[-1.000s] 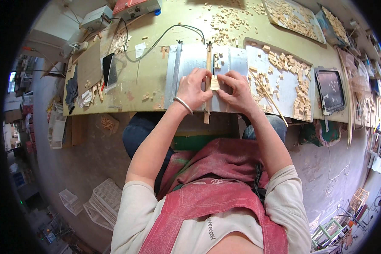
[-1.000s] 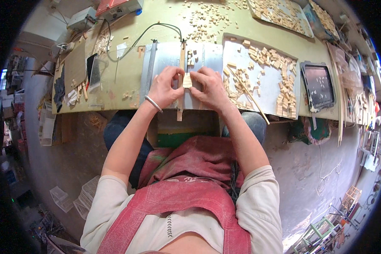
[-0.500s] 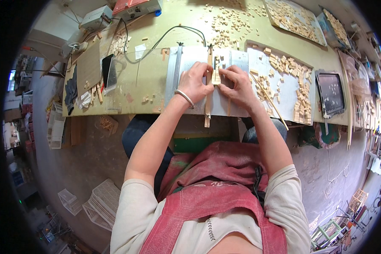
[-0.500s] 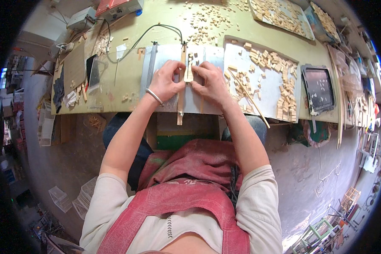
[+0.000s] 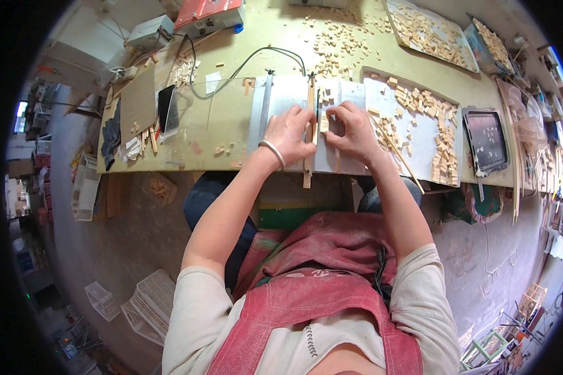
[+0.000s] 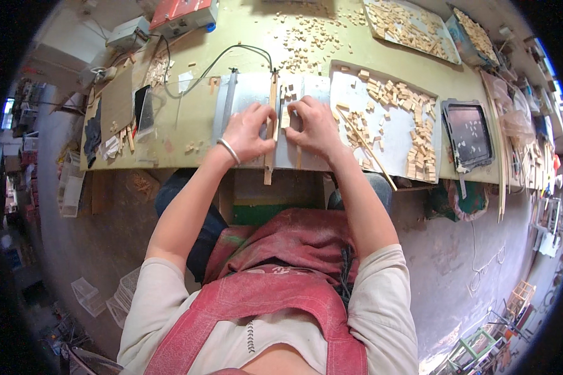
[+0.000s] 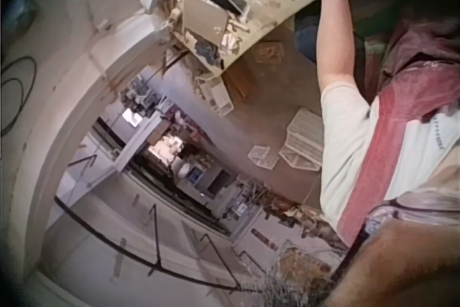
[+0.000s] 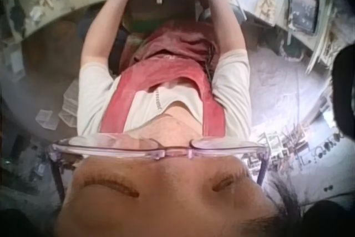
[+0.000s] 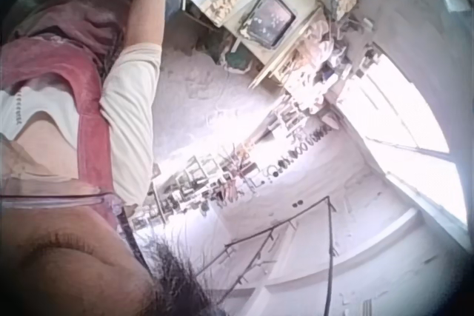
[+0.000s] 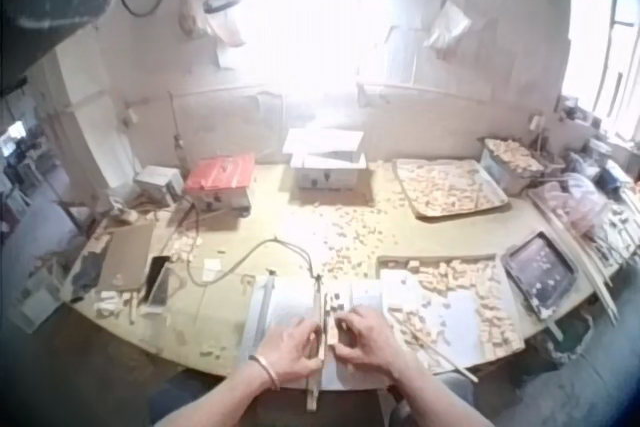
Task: The person sits on the floor and repeatedly feeds small wooden sticks into a table saw to cut them into short pieces. The cut pieces accumulate on the table surface next to the saw.
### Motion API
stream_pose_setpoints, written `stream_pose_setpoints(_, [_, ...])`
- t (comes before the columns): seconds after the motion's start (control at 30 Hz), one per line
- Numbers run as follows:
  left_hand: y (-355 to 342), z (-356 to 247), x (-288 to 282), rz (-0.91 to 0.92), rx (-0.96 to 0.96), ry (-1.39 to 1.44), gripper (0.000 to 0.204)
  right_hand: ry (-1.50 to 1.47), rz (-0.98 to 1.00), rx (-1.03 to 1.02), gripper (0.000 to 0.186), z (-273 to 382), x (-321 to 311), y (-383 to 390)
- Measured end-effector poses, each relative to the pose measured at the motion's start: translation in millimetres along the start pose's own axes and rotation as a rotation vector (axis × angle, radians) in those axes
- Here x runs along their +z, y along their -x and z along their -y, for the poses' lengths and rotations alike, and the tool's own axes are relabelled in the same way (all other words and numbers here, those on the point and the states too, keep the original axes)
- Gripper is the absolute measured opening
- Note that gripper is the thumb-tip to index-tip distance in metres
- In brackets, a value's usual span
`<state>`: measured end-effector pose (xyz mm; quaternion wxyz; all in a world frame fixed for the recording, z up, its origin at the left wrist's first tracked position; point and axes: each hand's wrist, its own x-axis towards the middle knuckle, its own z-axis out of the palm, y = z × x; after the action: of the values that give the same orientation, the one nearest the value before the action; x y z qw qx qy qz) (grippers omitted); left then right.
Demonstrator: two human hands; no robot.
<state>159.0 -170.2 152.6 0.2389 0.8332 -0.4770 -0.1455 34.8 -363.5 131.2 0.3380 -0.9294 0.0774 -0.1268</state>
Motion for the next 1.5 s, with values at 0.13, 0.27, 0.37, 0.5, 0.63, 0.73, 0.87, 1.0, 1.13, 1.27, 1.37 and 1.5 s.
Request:
stream_pose_setpoints(0.13, [35.1,-8.1,-14.7,0.174,0.034,0.099,0.043,0.039,-0.017,-0.049,0.04,13.5,-1.9,29.1])
stream_pose_setpoints(0.27, [41.6,-2.0,-2.1,0.037,0.003,0.16,0.045,0.029,0.005,-0.087,0.042,32.6,4.1,51.2])
stream_pose_setpoints(0.37, [38.7,-7.5,2.7,-0.035,0.013,0.112,0.047,0.041,0.005,-0.089,0.044,38.5,12.3,52.5])
stream_pose_setpoints(0.5, [35.3,-6.2,4.3,-0.005,0.0,0.126,0.047,0.02,-0.002,-0.097,0.044,36.2,15.2,51.8])
stream_pose_setpoints(0.63, [31.8,-3.3,7.0,-0.003,-0.012,0.148,0.046,0.008,-0.011,-0.094,0.044,33.7,17.3,51.0])
stream_pose_setpoints(0.73, [29.8,-6.3,4.6,0.004,-0.045,0.184,0.045,-0.001,-0.041,-0.08,0.041,37.1,15.2,53.4])
stream_pose_setpoints(0.87, [27.8,-5.6,5.3,-0.004,-0.044,0.215,0.042,0.002,-0.069,-0.075,0.029,30.9,16.3,59.8])
stream_pose_setpoints(1.0, [21.5,-0.5,9.7,-0.044,-0.032,0.232,0.04,-0.008,-0.131,-0.138,0.016,25.5,22.6,57.0])
stream_pose_setpoints(1.13, [10.4,2.1,8.8,-0.055,-0.057,0.242,0.039,0.028,-0.157,-0.148,0.011,20.5,27.0,46.9])
stream_pose_setpoints(1.27, [3.4,2.7,5.5,-0.045,-0.063,0.254,0.039,0.008,-0.153,-0.134,0.011,15.7,27.3,39.9])
stream_pose_setpoints(1.37, [-0.7,7.9,7.4,-0.054,-0.054,0.251,0.039,0.014,-0.155,-0.129,0.012,15.5,27.1,35.3])
stream_pose_setpoints(1.5, [-6.1,10.2,5.0,-0.055,-0.057,0.264,0.039,0.023,-0.127,-0.11,0.013,16.2,23.3,28.2])
